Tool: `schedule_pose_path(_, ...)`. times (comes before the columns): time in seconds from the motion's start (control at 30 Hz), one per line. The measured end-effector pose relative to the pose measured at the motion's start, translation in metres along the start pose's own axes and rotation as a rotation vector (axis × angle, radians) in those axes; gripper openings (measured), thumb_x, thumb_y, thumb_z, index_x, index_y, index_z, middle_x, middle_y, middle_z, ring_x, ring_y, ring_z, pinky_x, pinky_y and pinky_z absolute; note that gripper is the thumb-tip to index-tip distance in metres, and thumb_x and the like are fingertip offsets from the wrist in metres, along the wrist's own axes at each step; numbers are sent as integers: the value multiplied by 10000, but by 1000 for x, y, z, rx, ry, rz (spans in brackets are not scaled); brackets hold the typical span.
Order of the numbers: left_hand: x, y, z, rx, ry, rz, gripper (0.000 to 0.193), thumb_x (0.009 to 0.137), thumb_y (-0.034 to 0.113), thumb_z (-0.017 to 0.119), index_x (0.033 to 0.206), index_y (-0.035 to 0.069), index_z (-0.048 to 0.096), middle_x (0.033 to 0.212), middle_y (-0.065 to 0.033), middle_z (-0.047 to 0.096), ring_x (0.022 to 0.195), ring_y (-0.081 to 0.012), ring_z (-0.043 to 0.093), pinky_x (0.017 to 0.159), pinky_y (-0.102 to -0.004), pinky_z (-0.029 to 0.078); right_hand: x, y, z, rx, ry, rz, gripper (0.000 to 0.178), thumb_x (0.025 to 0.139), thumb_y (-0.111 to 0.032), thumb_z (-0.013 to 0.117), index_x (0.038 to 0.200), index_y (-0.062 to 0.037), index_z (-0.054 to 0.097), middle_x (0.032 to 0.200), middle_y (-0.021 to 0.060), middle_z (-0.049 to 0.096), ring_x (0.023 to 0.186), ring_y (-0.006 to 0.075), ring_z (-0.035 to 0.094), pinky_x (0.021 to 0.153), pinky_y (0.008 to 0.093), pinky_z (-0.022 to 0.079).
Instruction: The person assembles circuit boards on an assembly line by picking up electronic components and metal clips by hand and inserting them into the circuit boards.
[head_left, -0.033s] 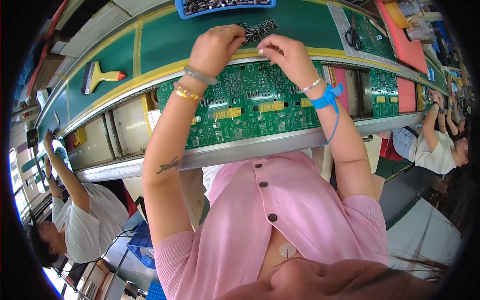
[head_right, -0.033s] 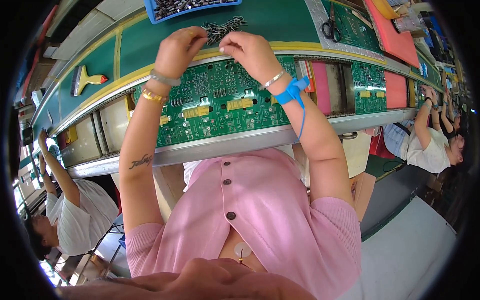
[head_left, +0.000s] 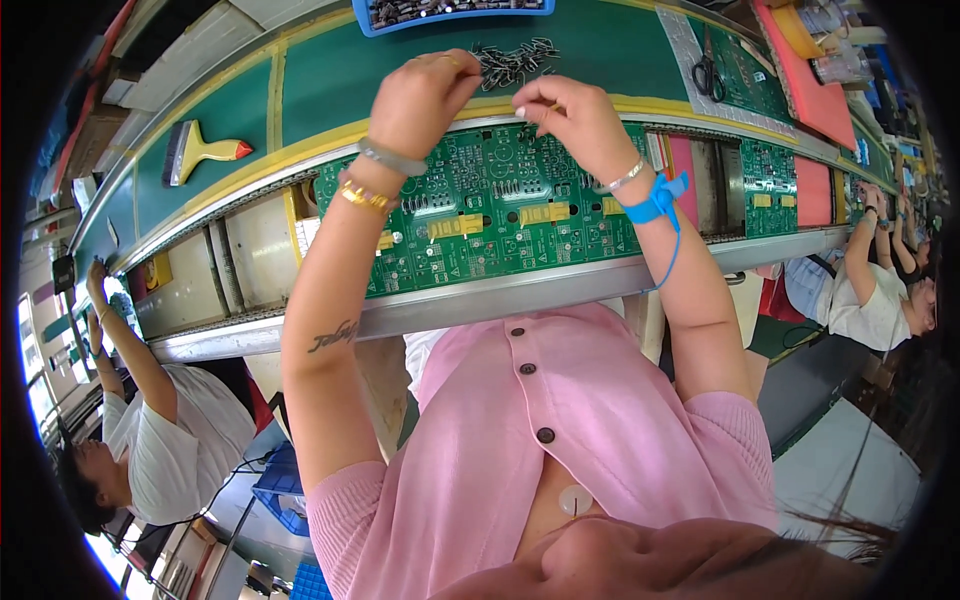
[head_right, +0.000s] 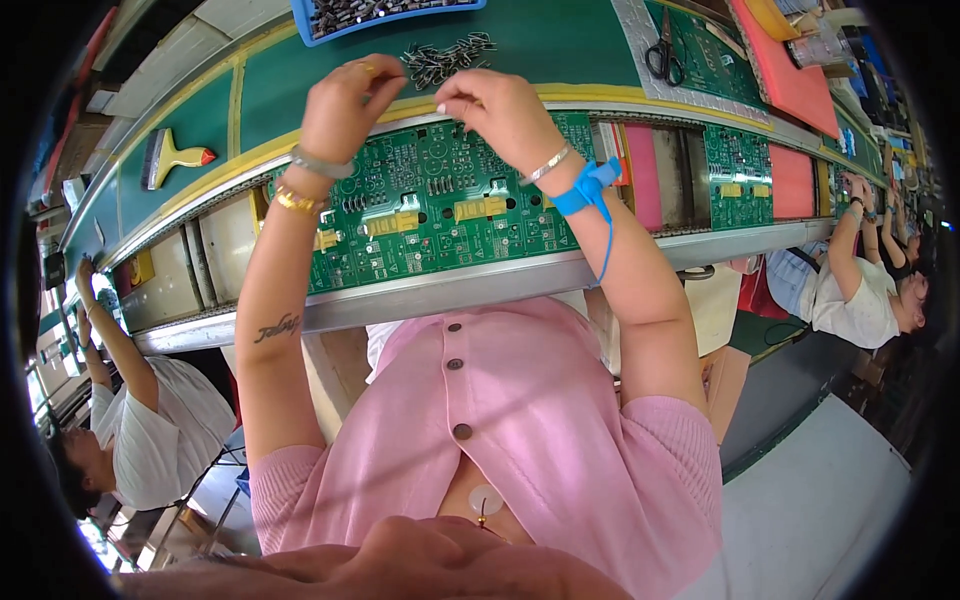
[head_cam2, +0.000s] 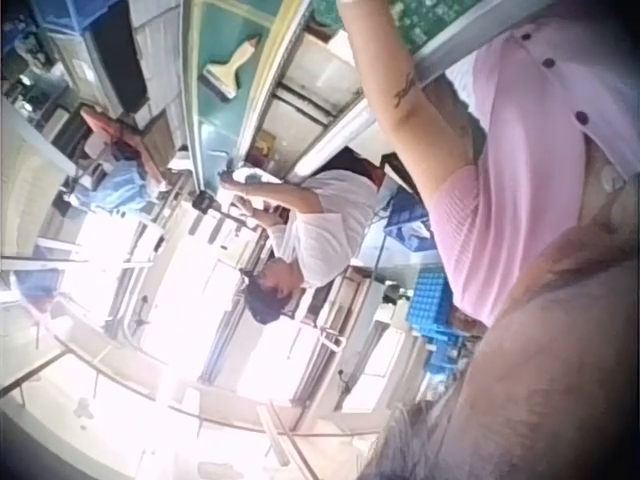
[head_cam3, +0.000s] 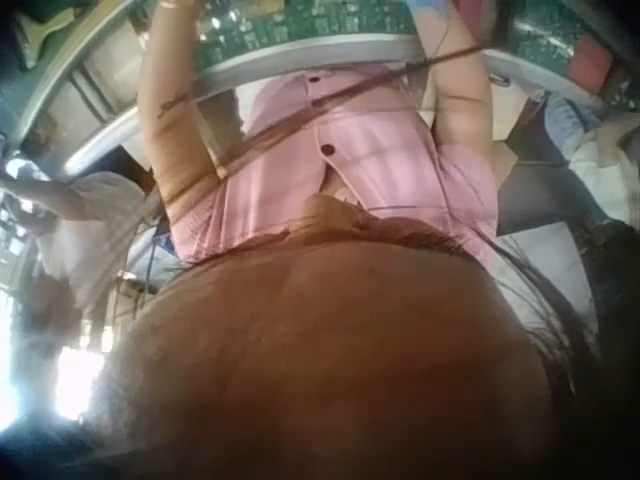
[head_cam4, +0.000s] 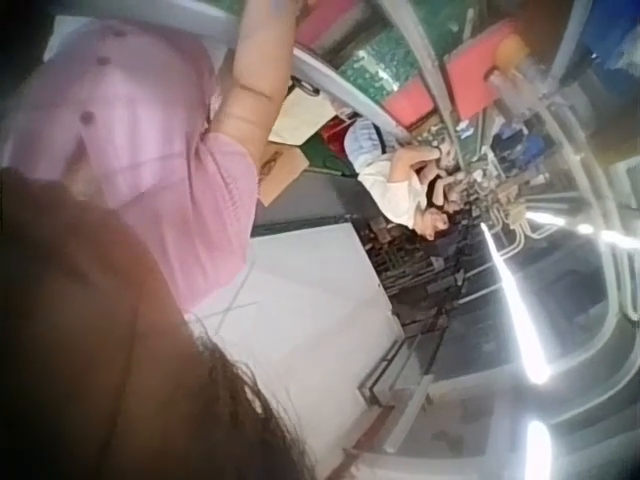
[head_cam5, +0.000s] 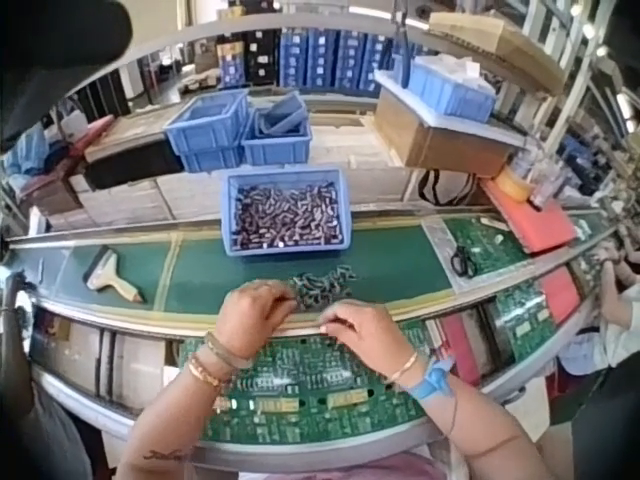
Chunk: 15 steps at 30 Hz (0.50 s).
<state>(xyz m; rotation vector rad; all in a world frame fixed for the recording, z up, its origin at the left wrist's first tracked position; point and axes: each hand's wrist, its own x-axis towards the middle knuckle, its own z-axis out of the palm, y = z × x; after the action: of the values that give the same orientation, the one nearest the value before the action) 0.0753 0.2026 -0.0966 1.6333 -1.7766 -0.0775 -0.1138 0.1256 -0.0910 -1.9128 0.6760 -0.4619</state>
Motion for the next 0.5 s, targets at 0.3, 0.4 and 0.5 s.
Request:
schedule_pose_path(0.3,-106,-23,-80,-497,-62,-696,151,833,59,626,973,4,643,828,-20,650,774,-71,594,681,-204,471,4,-6,61,-311,-37,-383,72,796,-102,616,857,-65,611,827,65,613,792,261,582,684,352,477)
schedule_pose_path(0.4,-135,-30,-87,-630,-16,-794,175,823,11,632,996,7,657,860,7,636,767,-53,569,694,-185,462,10,-4,71,-372,-57,-395,67,794,-97,612,854,-67,609,830,64,602,793,263,576,680,359,474)
schedule_pose_path(0.5,-153,-36,-86,-650,10,-751,153,831,-11,613,973,14,662,896,16,613,788,-47,551,712,-174,447,14,-4,76,-421,-50,-412,65,796,-99,606,853,-68,606,820,64,595,782,270,572,679,363,472)
